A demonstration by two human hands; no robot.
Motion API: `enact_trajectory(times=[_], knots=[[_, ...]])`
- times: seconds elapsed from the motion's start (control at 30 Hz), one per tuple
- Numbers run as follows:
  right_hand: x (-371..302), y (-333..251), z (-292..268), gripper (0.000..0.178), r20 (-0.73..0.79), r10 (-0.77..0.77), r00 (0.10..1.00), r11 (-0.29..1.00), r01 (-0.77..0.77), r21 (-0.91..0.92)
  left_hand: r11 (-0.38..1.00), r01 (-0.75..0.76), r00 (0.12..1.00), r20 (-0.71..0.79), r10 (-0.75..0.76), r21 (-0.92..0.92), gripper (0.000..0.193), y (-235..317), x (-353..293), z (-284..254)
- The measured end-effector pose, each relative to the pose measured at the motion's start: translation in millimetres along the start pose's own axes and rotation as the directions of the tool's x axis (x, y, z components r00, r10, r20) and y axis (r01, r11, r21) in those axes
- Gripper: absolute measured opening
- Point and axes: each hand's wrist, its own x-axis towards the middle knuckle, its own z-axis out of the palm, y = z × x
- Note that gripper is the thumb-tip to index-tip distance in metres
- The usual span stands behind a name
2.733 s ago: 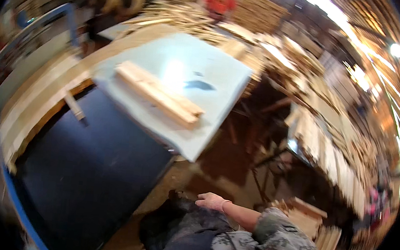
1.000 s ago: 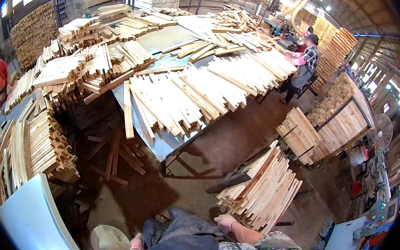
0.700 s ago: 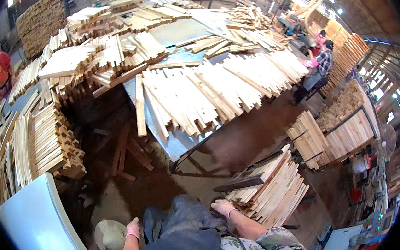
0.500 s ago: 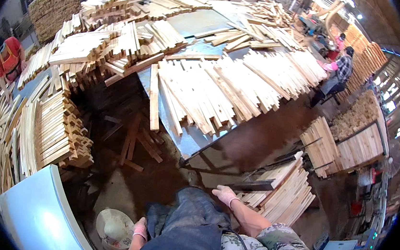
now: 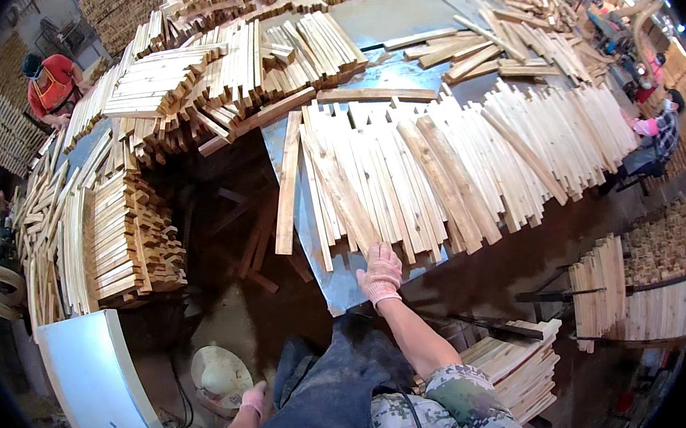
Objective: The person repeatedly picks up stacks of light-colored wooden planks from a table and places them onto a conveyor belt. They also handle individual planks, feeding them into a machine and then stacking the processed pieces.
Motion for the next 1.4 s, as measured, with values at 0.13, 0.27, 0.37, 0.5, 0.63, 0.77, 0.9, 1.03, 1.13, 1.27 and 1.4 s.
enact_trajectory(times=[0.13, 0.27, 0.37, 0.5, 0.63, 0.77, 0.9, 1.03, 1.13, 1.27, 1.4], knots=[[40.1, 10.6, -5.2, 0.101, 0.195, -0.024, 0.980, 0.999, 0.029, -0.019, 0.977, -0.206, 0.973, -0.121, 0.198, -0.058, 0.040, 141.5, 12.1, 18.2], [52.7, 20.7, -28.0, 0.098, 0.293, -0.007, 0.956, 0.986, -0.043, 0.162, 0.868, -0.460, 0.863, -0.137, 0.486, 0.186, 0.076, 339.1, -48.0, 63.7], [52.3, 34.9, -42.8, 0.085, 0.391, -0.004, 0.921, 0.876, -0.185, 0.445, 0.861, -0.428, 0.855, -0.185, 0.484, 0.274, 0.097, 440.8, -45.7, 86.2], [36.9, 58.5, -33.9, 0.070, 0.468, -0.078, 0.880, 0.656, -0.308, 0.689, 0.846, -0.430, 0.806, -0.288, 0.517, 0.316, 0.103, 494.7, 29.1, 111.8], [24.8, 46.4, -70.0, 0.063, 0.458, -0.086, 0.885, 0.618, -0.314, 0.721, 0.802, -0.570, 0.801, -0.097, 0.591, 0.180, 0.063, 517.8, 26.3, 117.7], [16.7, 20.0, -61.2, 0.067, 0.435, -0.081, 0.897, 0.636, -0.289, 0.715, 0.625, -0.610, 0.719, 0.010, 0.695, 0.487, 0.047, 506.9, -47.1, 140.3], [27.5, -36.5, -60.7, 0.066, 0.394, -0.112, 0.912, 0.624, -0.244, 0.742, 0.536, -0.727, 0.663, 0.238, 0.710, 0.428, 0.048, 478.3, -66.7, 159.2], [40.7, -85.7, -27.0, 0.053, 0.368, -0.084, 0.926, 0.723, -0.198, 0.662, 0.820, -0.527, 0.742, 0.351, 0.572, -0.223, 0.048, 478.7, 1.1, 142.8], [61.0, -102.3, -9.7, 0.053, 0.351, -0.139, 0.926, 0.723, -0.148, 0.675, 0.652, 0.006, 0.835, 0.362, 0.414, -0.759, 0.062, 518.3, -16.2, 141.9], [60.8, -94.9, -32.6, 0.071, 0.449, -0.162, 0.879, 0.864, -0.094, 0.495, 0.702, -0.639, 0.689, 0.172, 0.704, -0.316, 0.085, 537.8, 4.8, 158.9], [78.9, -26.9, -84.6, 0.054, 0.231, -0.016, 0.973, 0.897, -0.088, 0.432, 0.715, -0.696, 0.717, 0.131, 0.685, 0.066, 0.098, 546.0, -8.2, 161.1]])
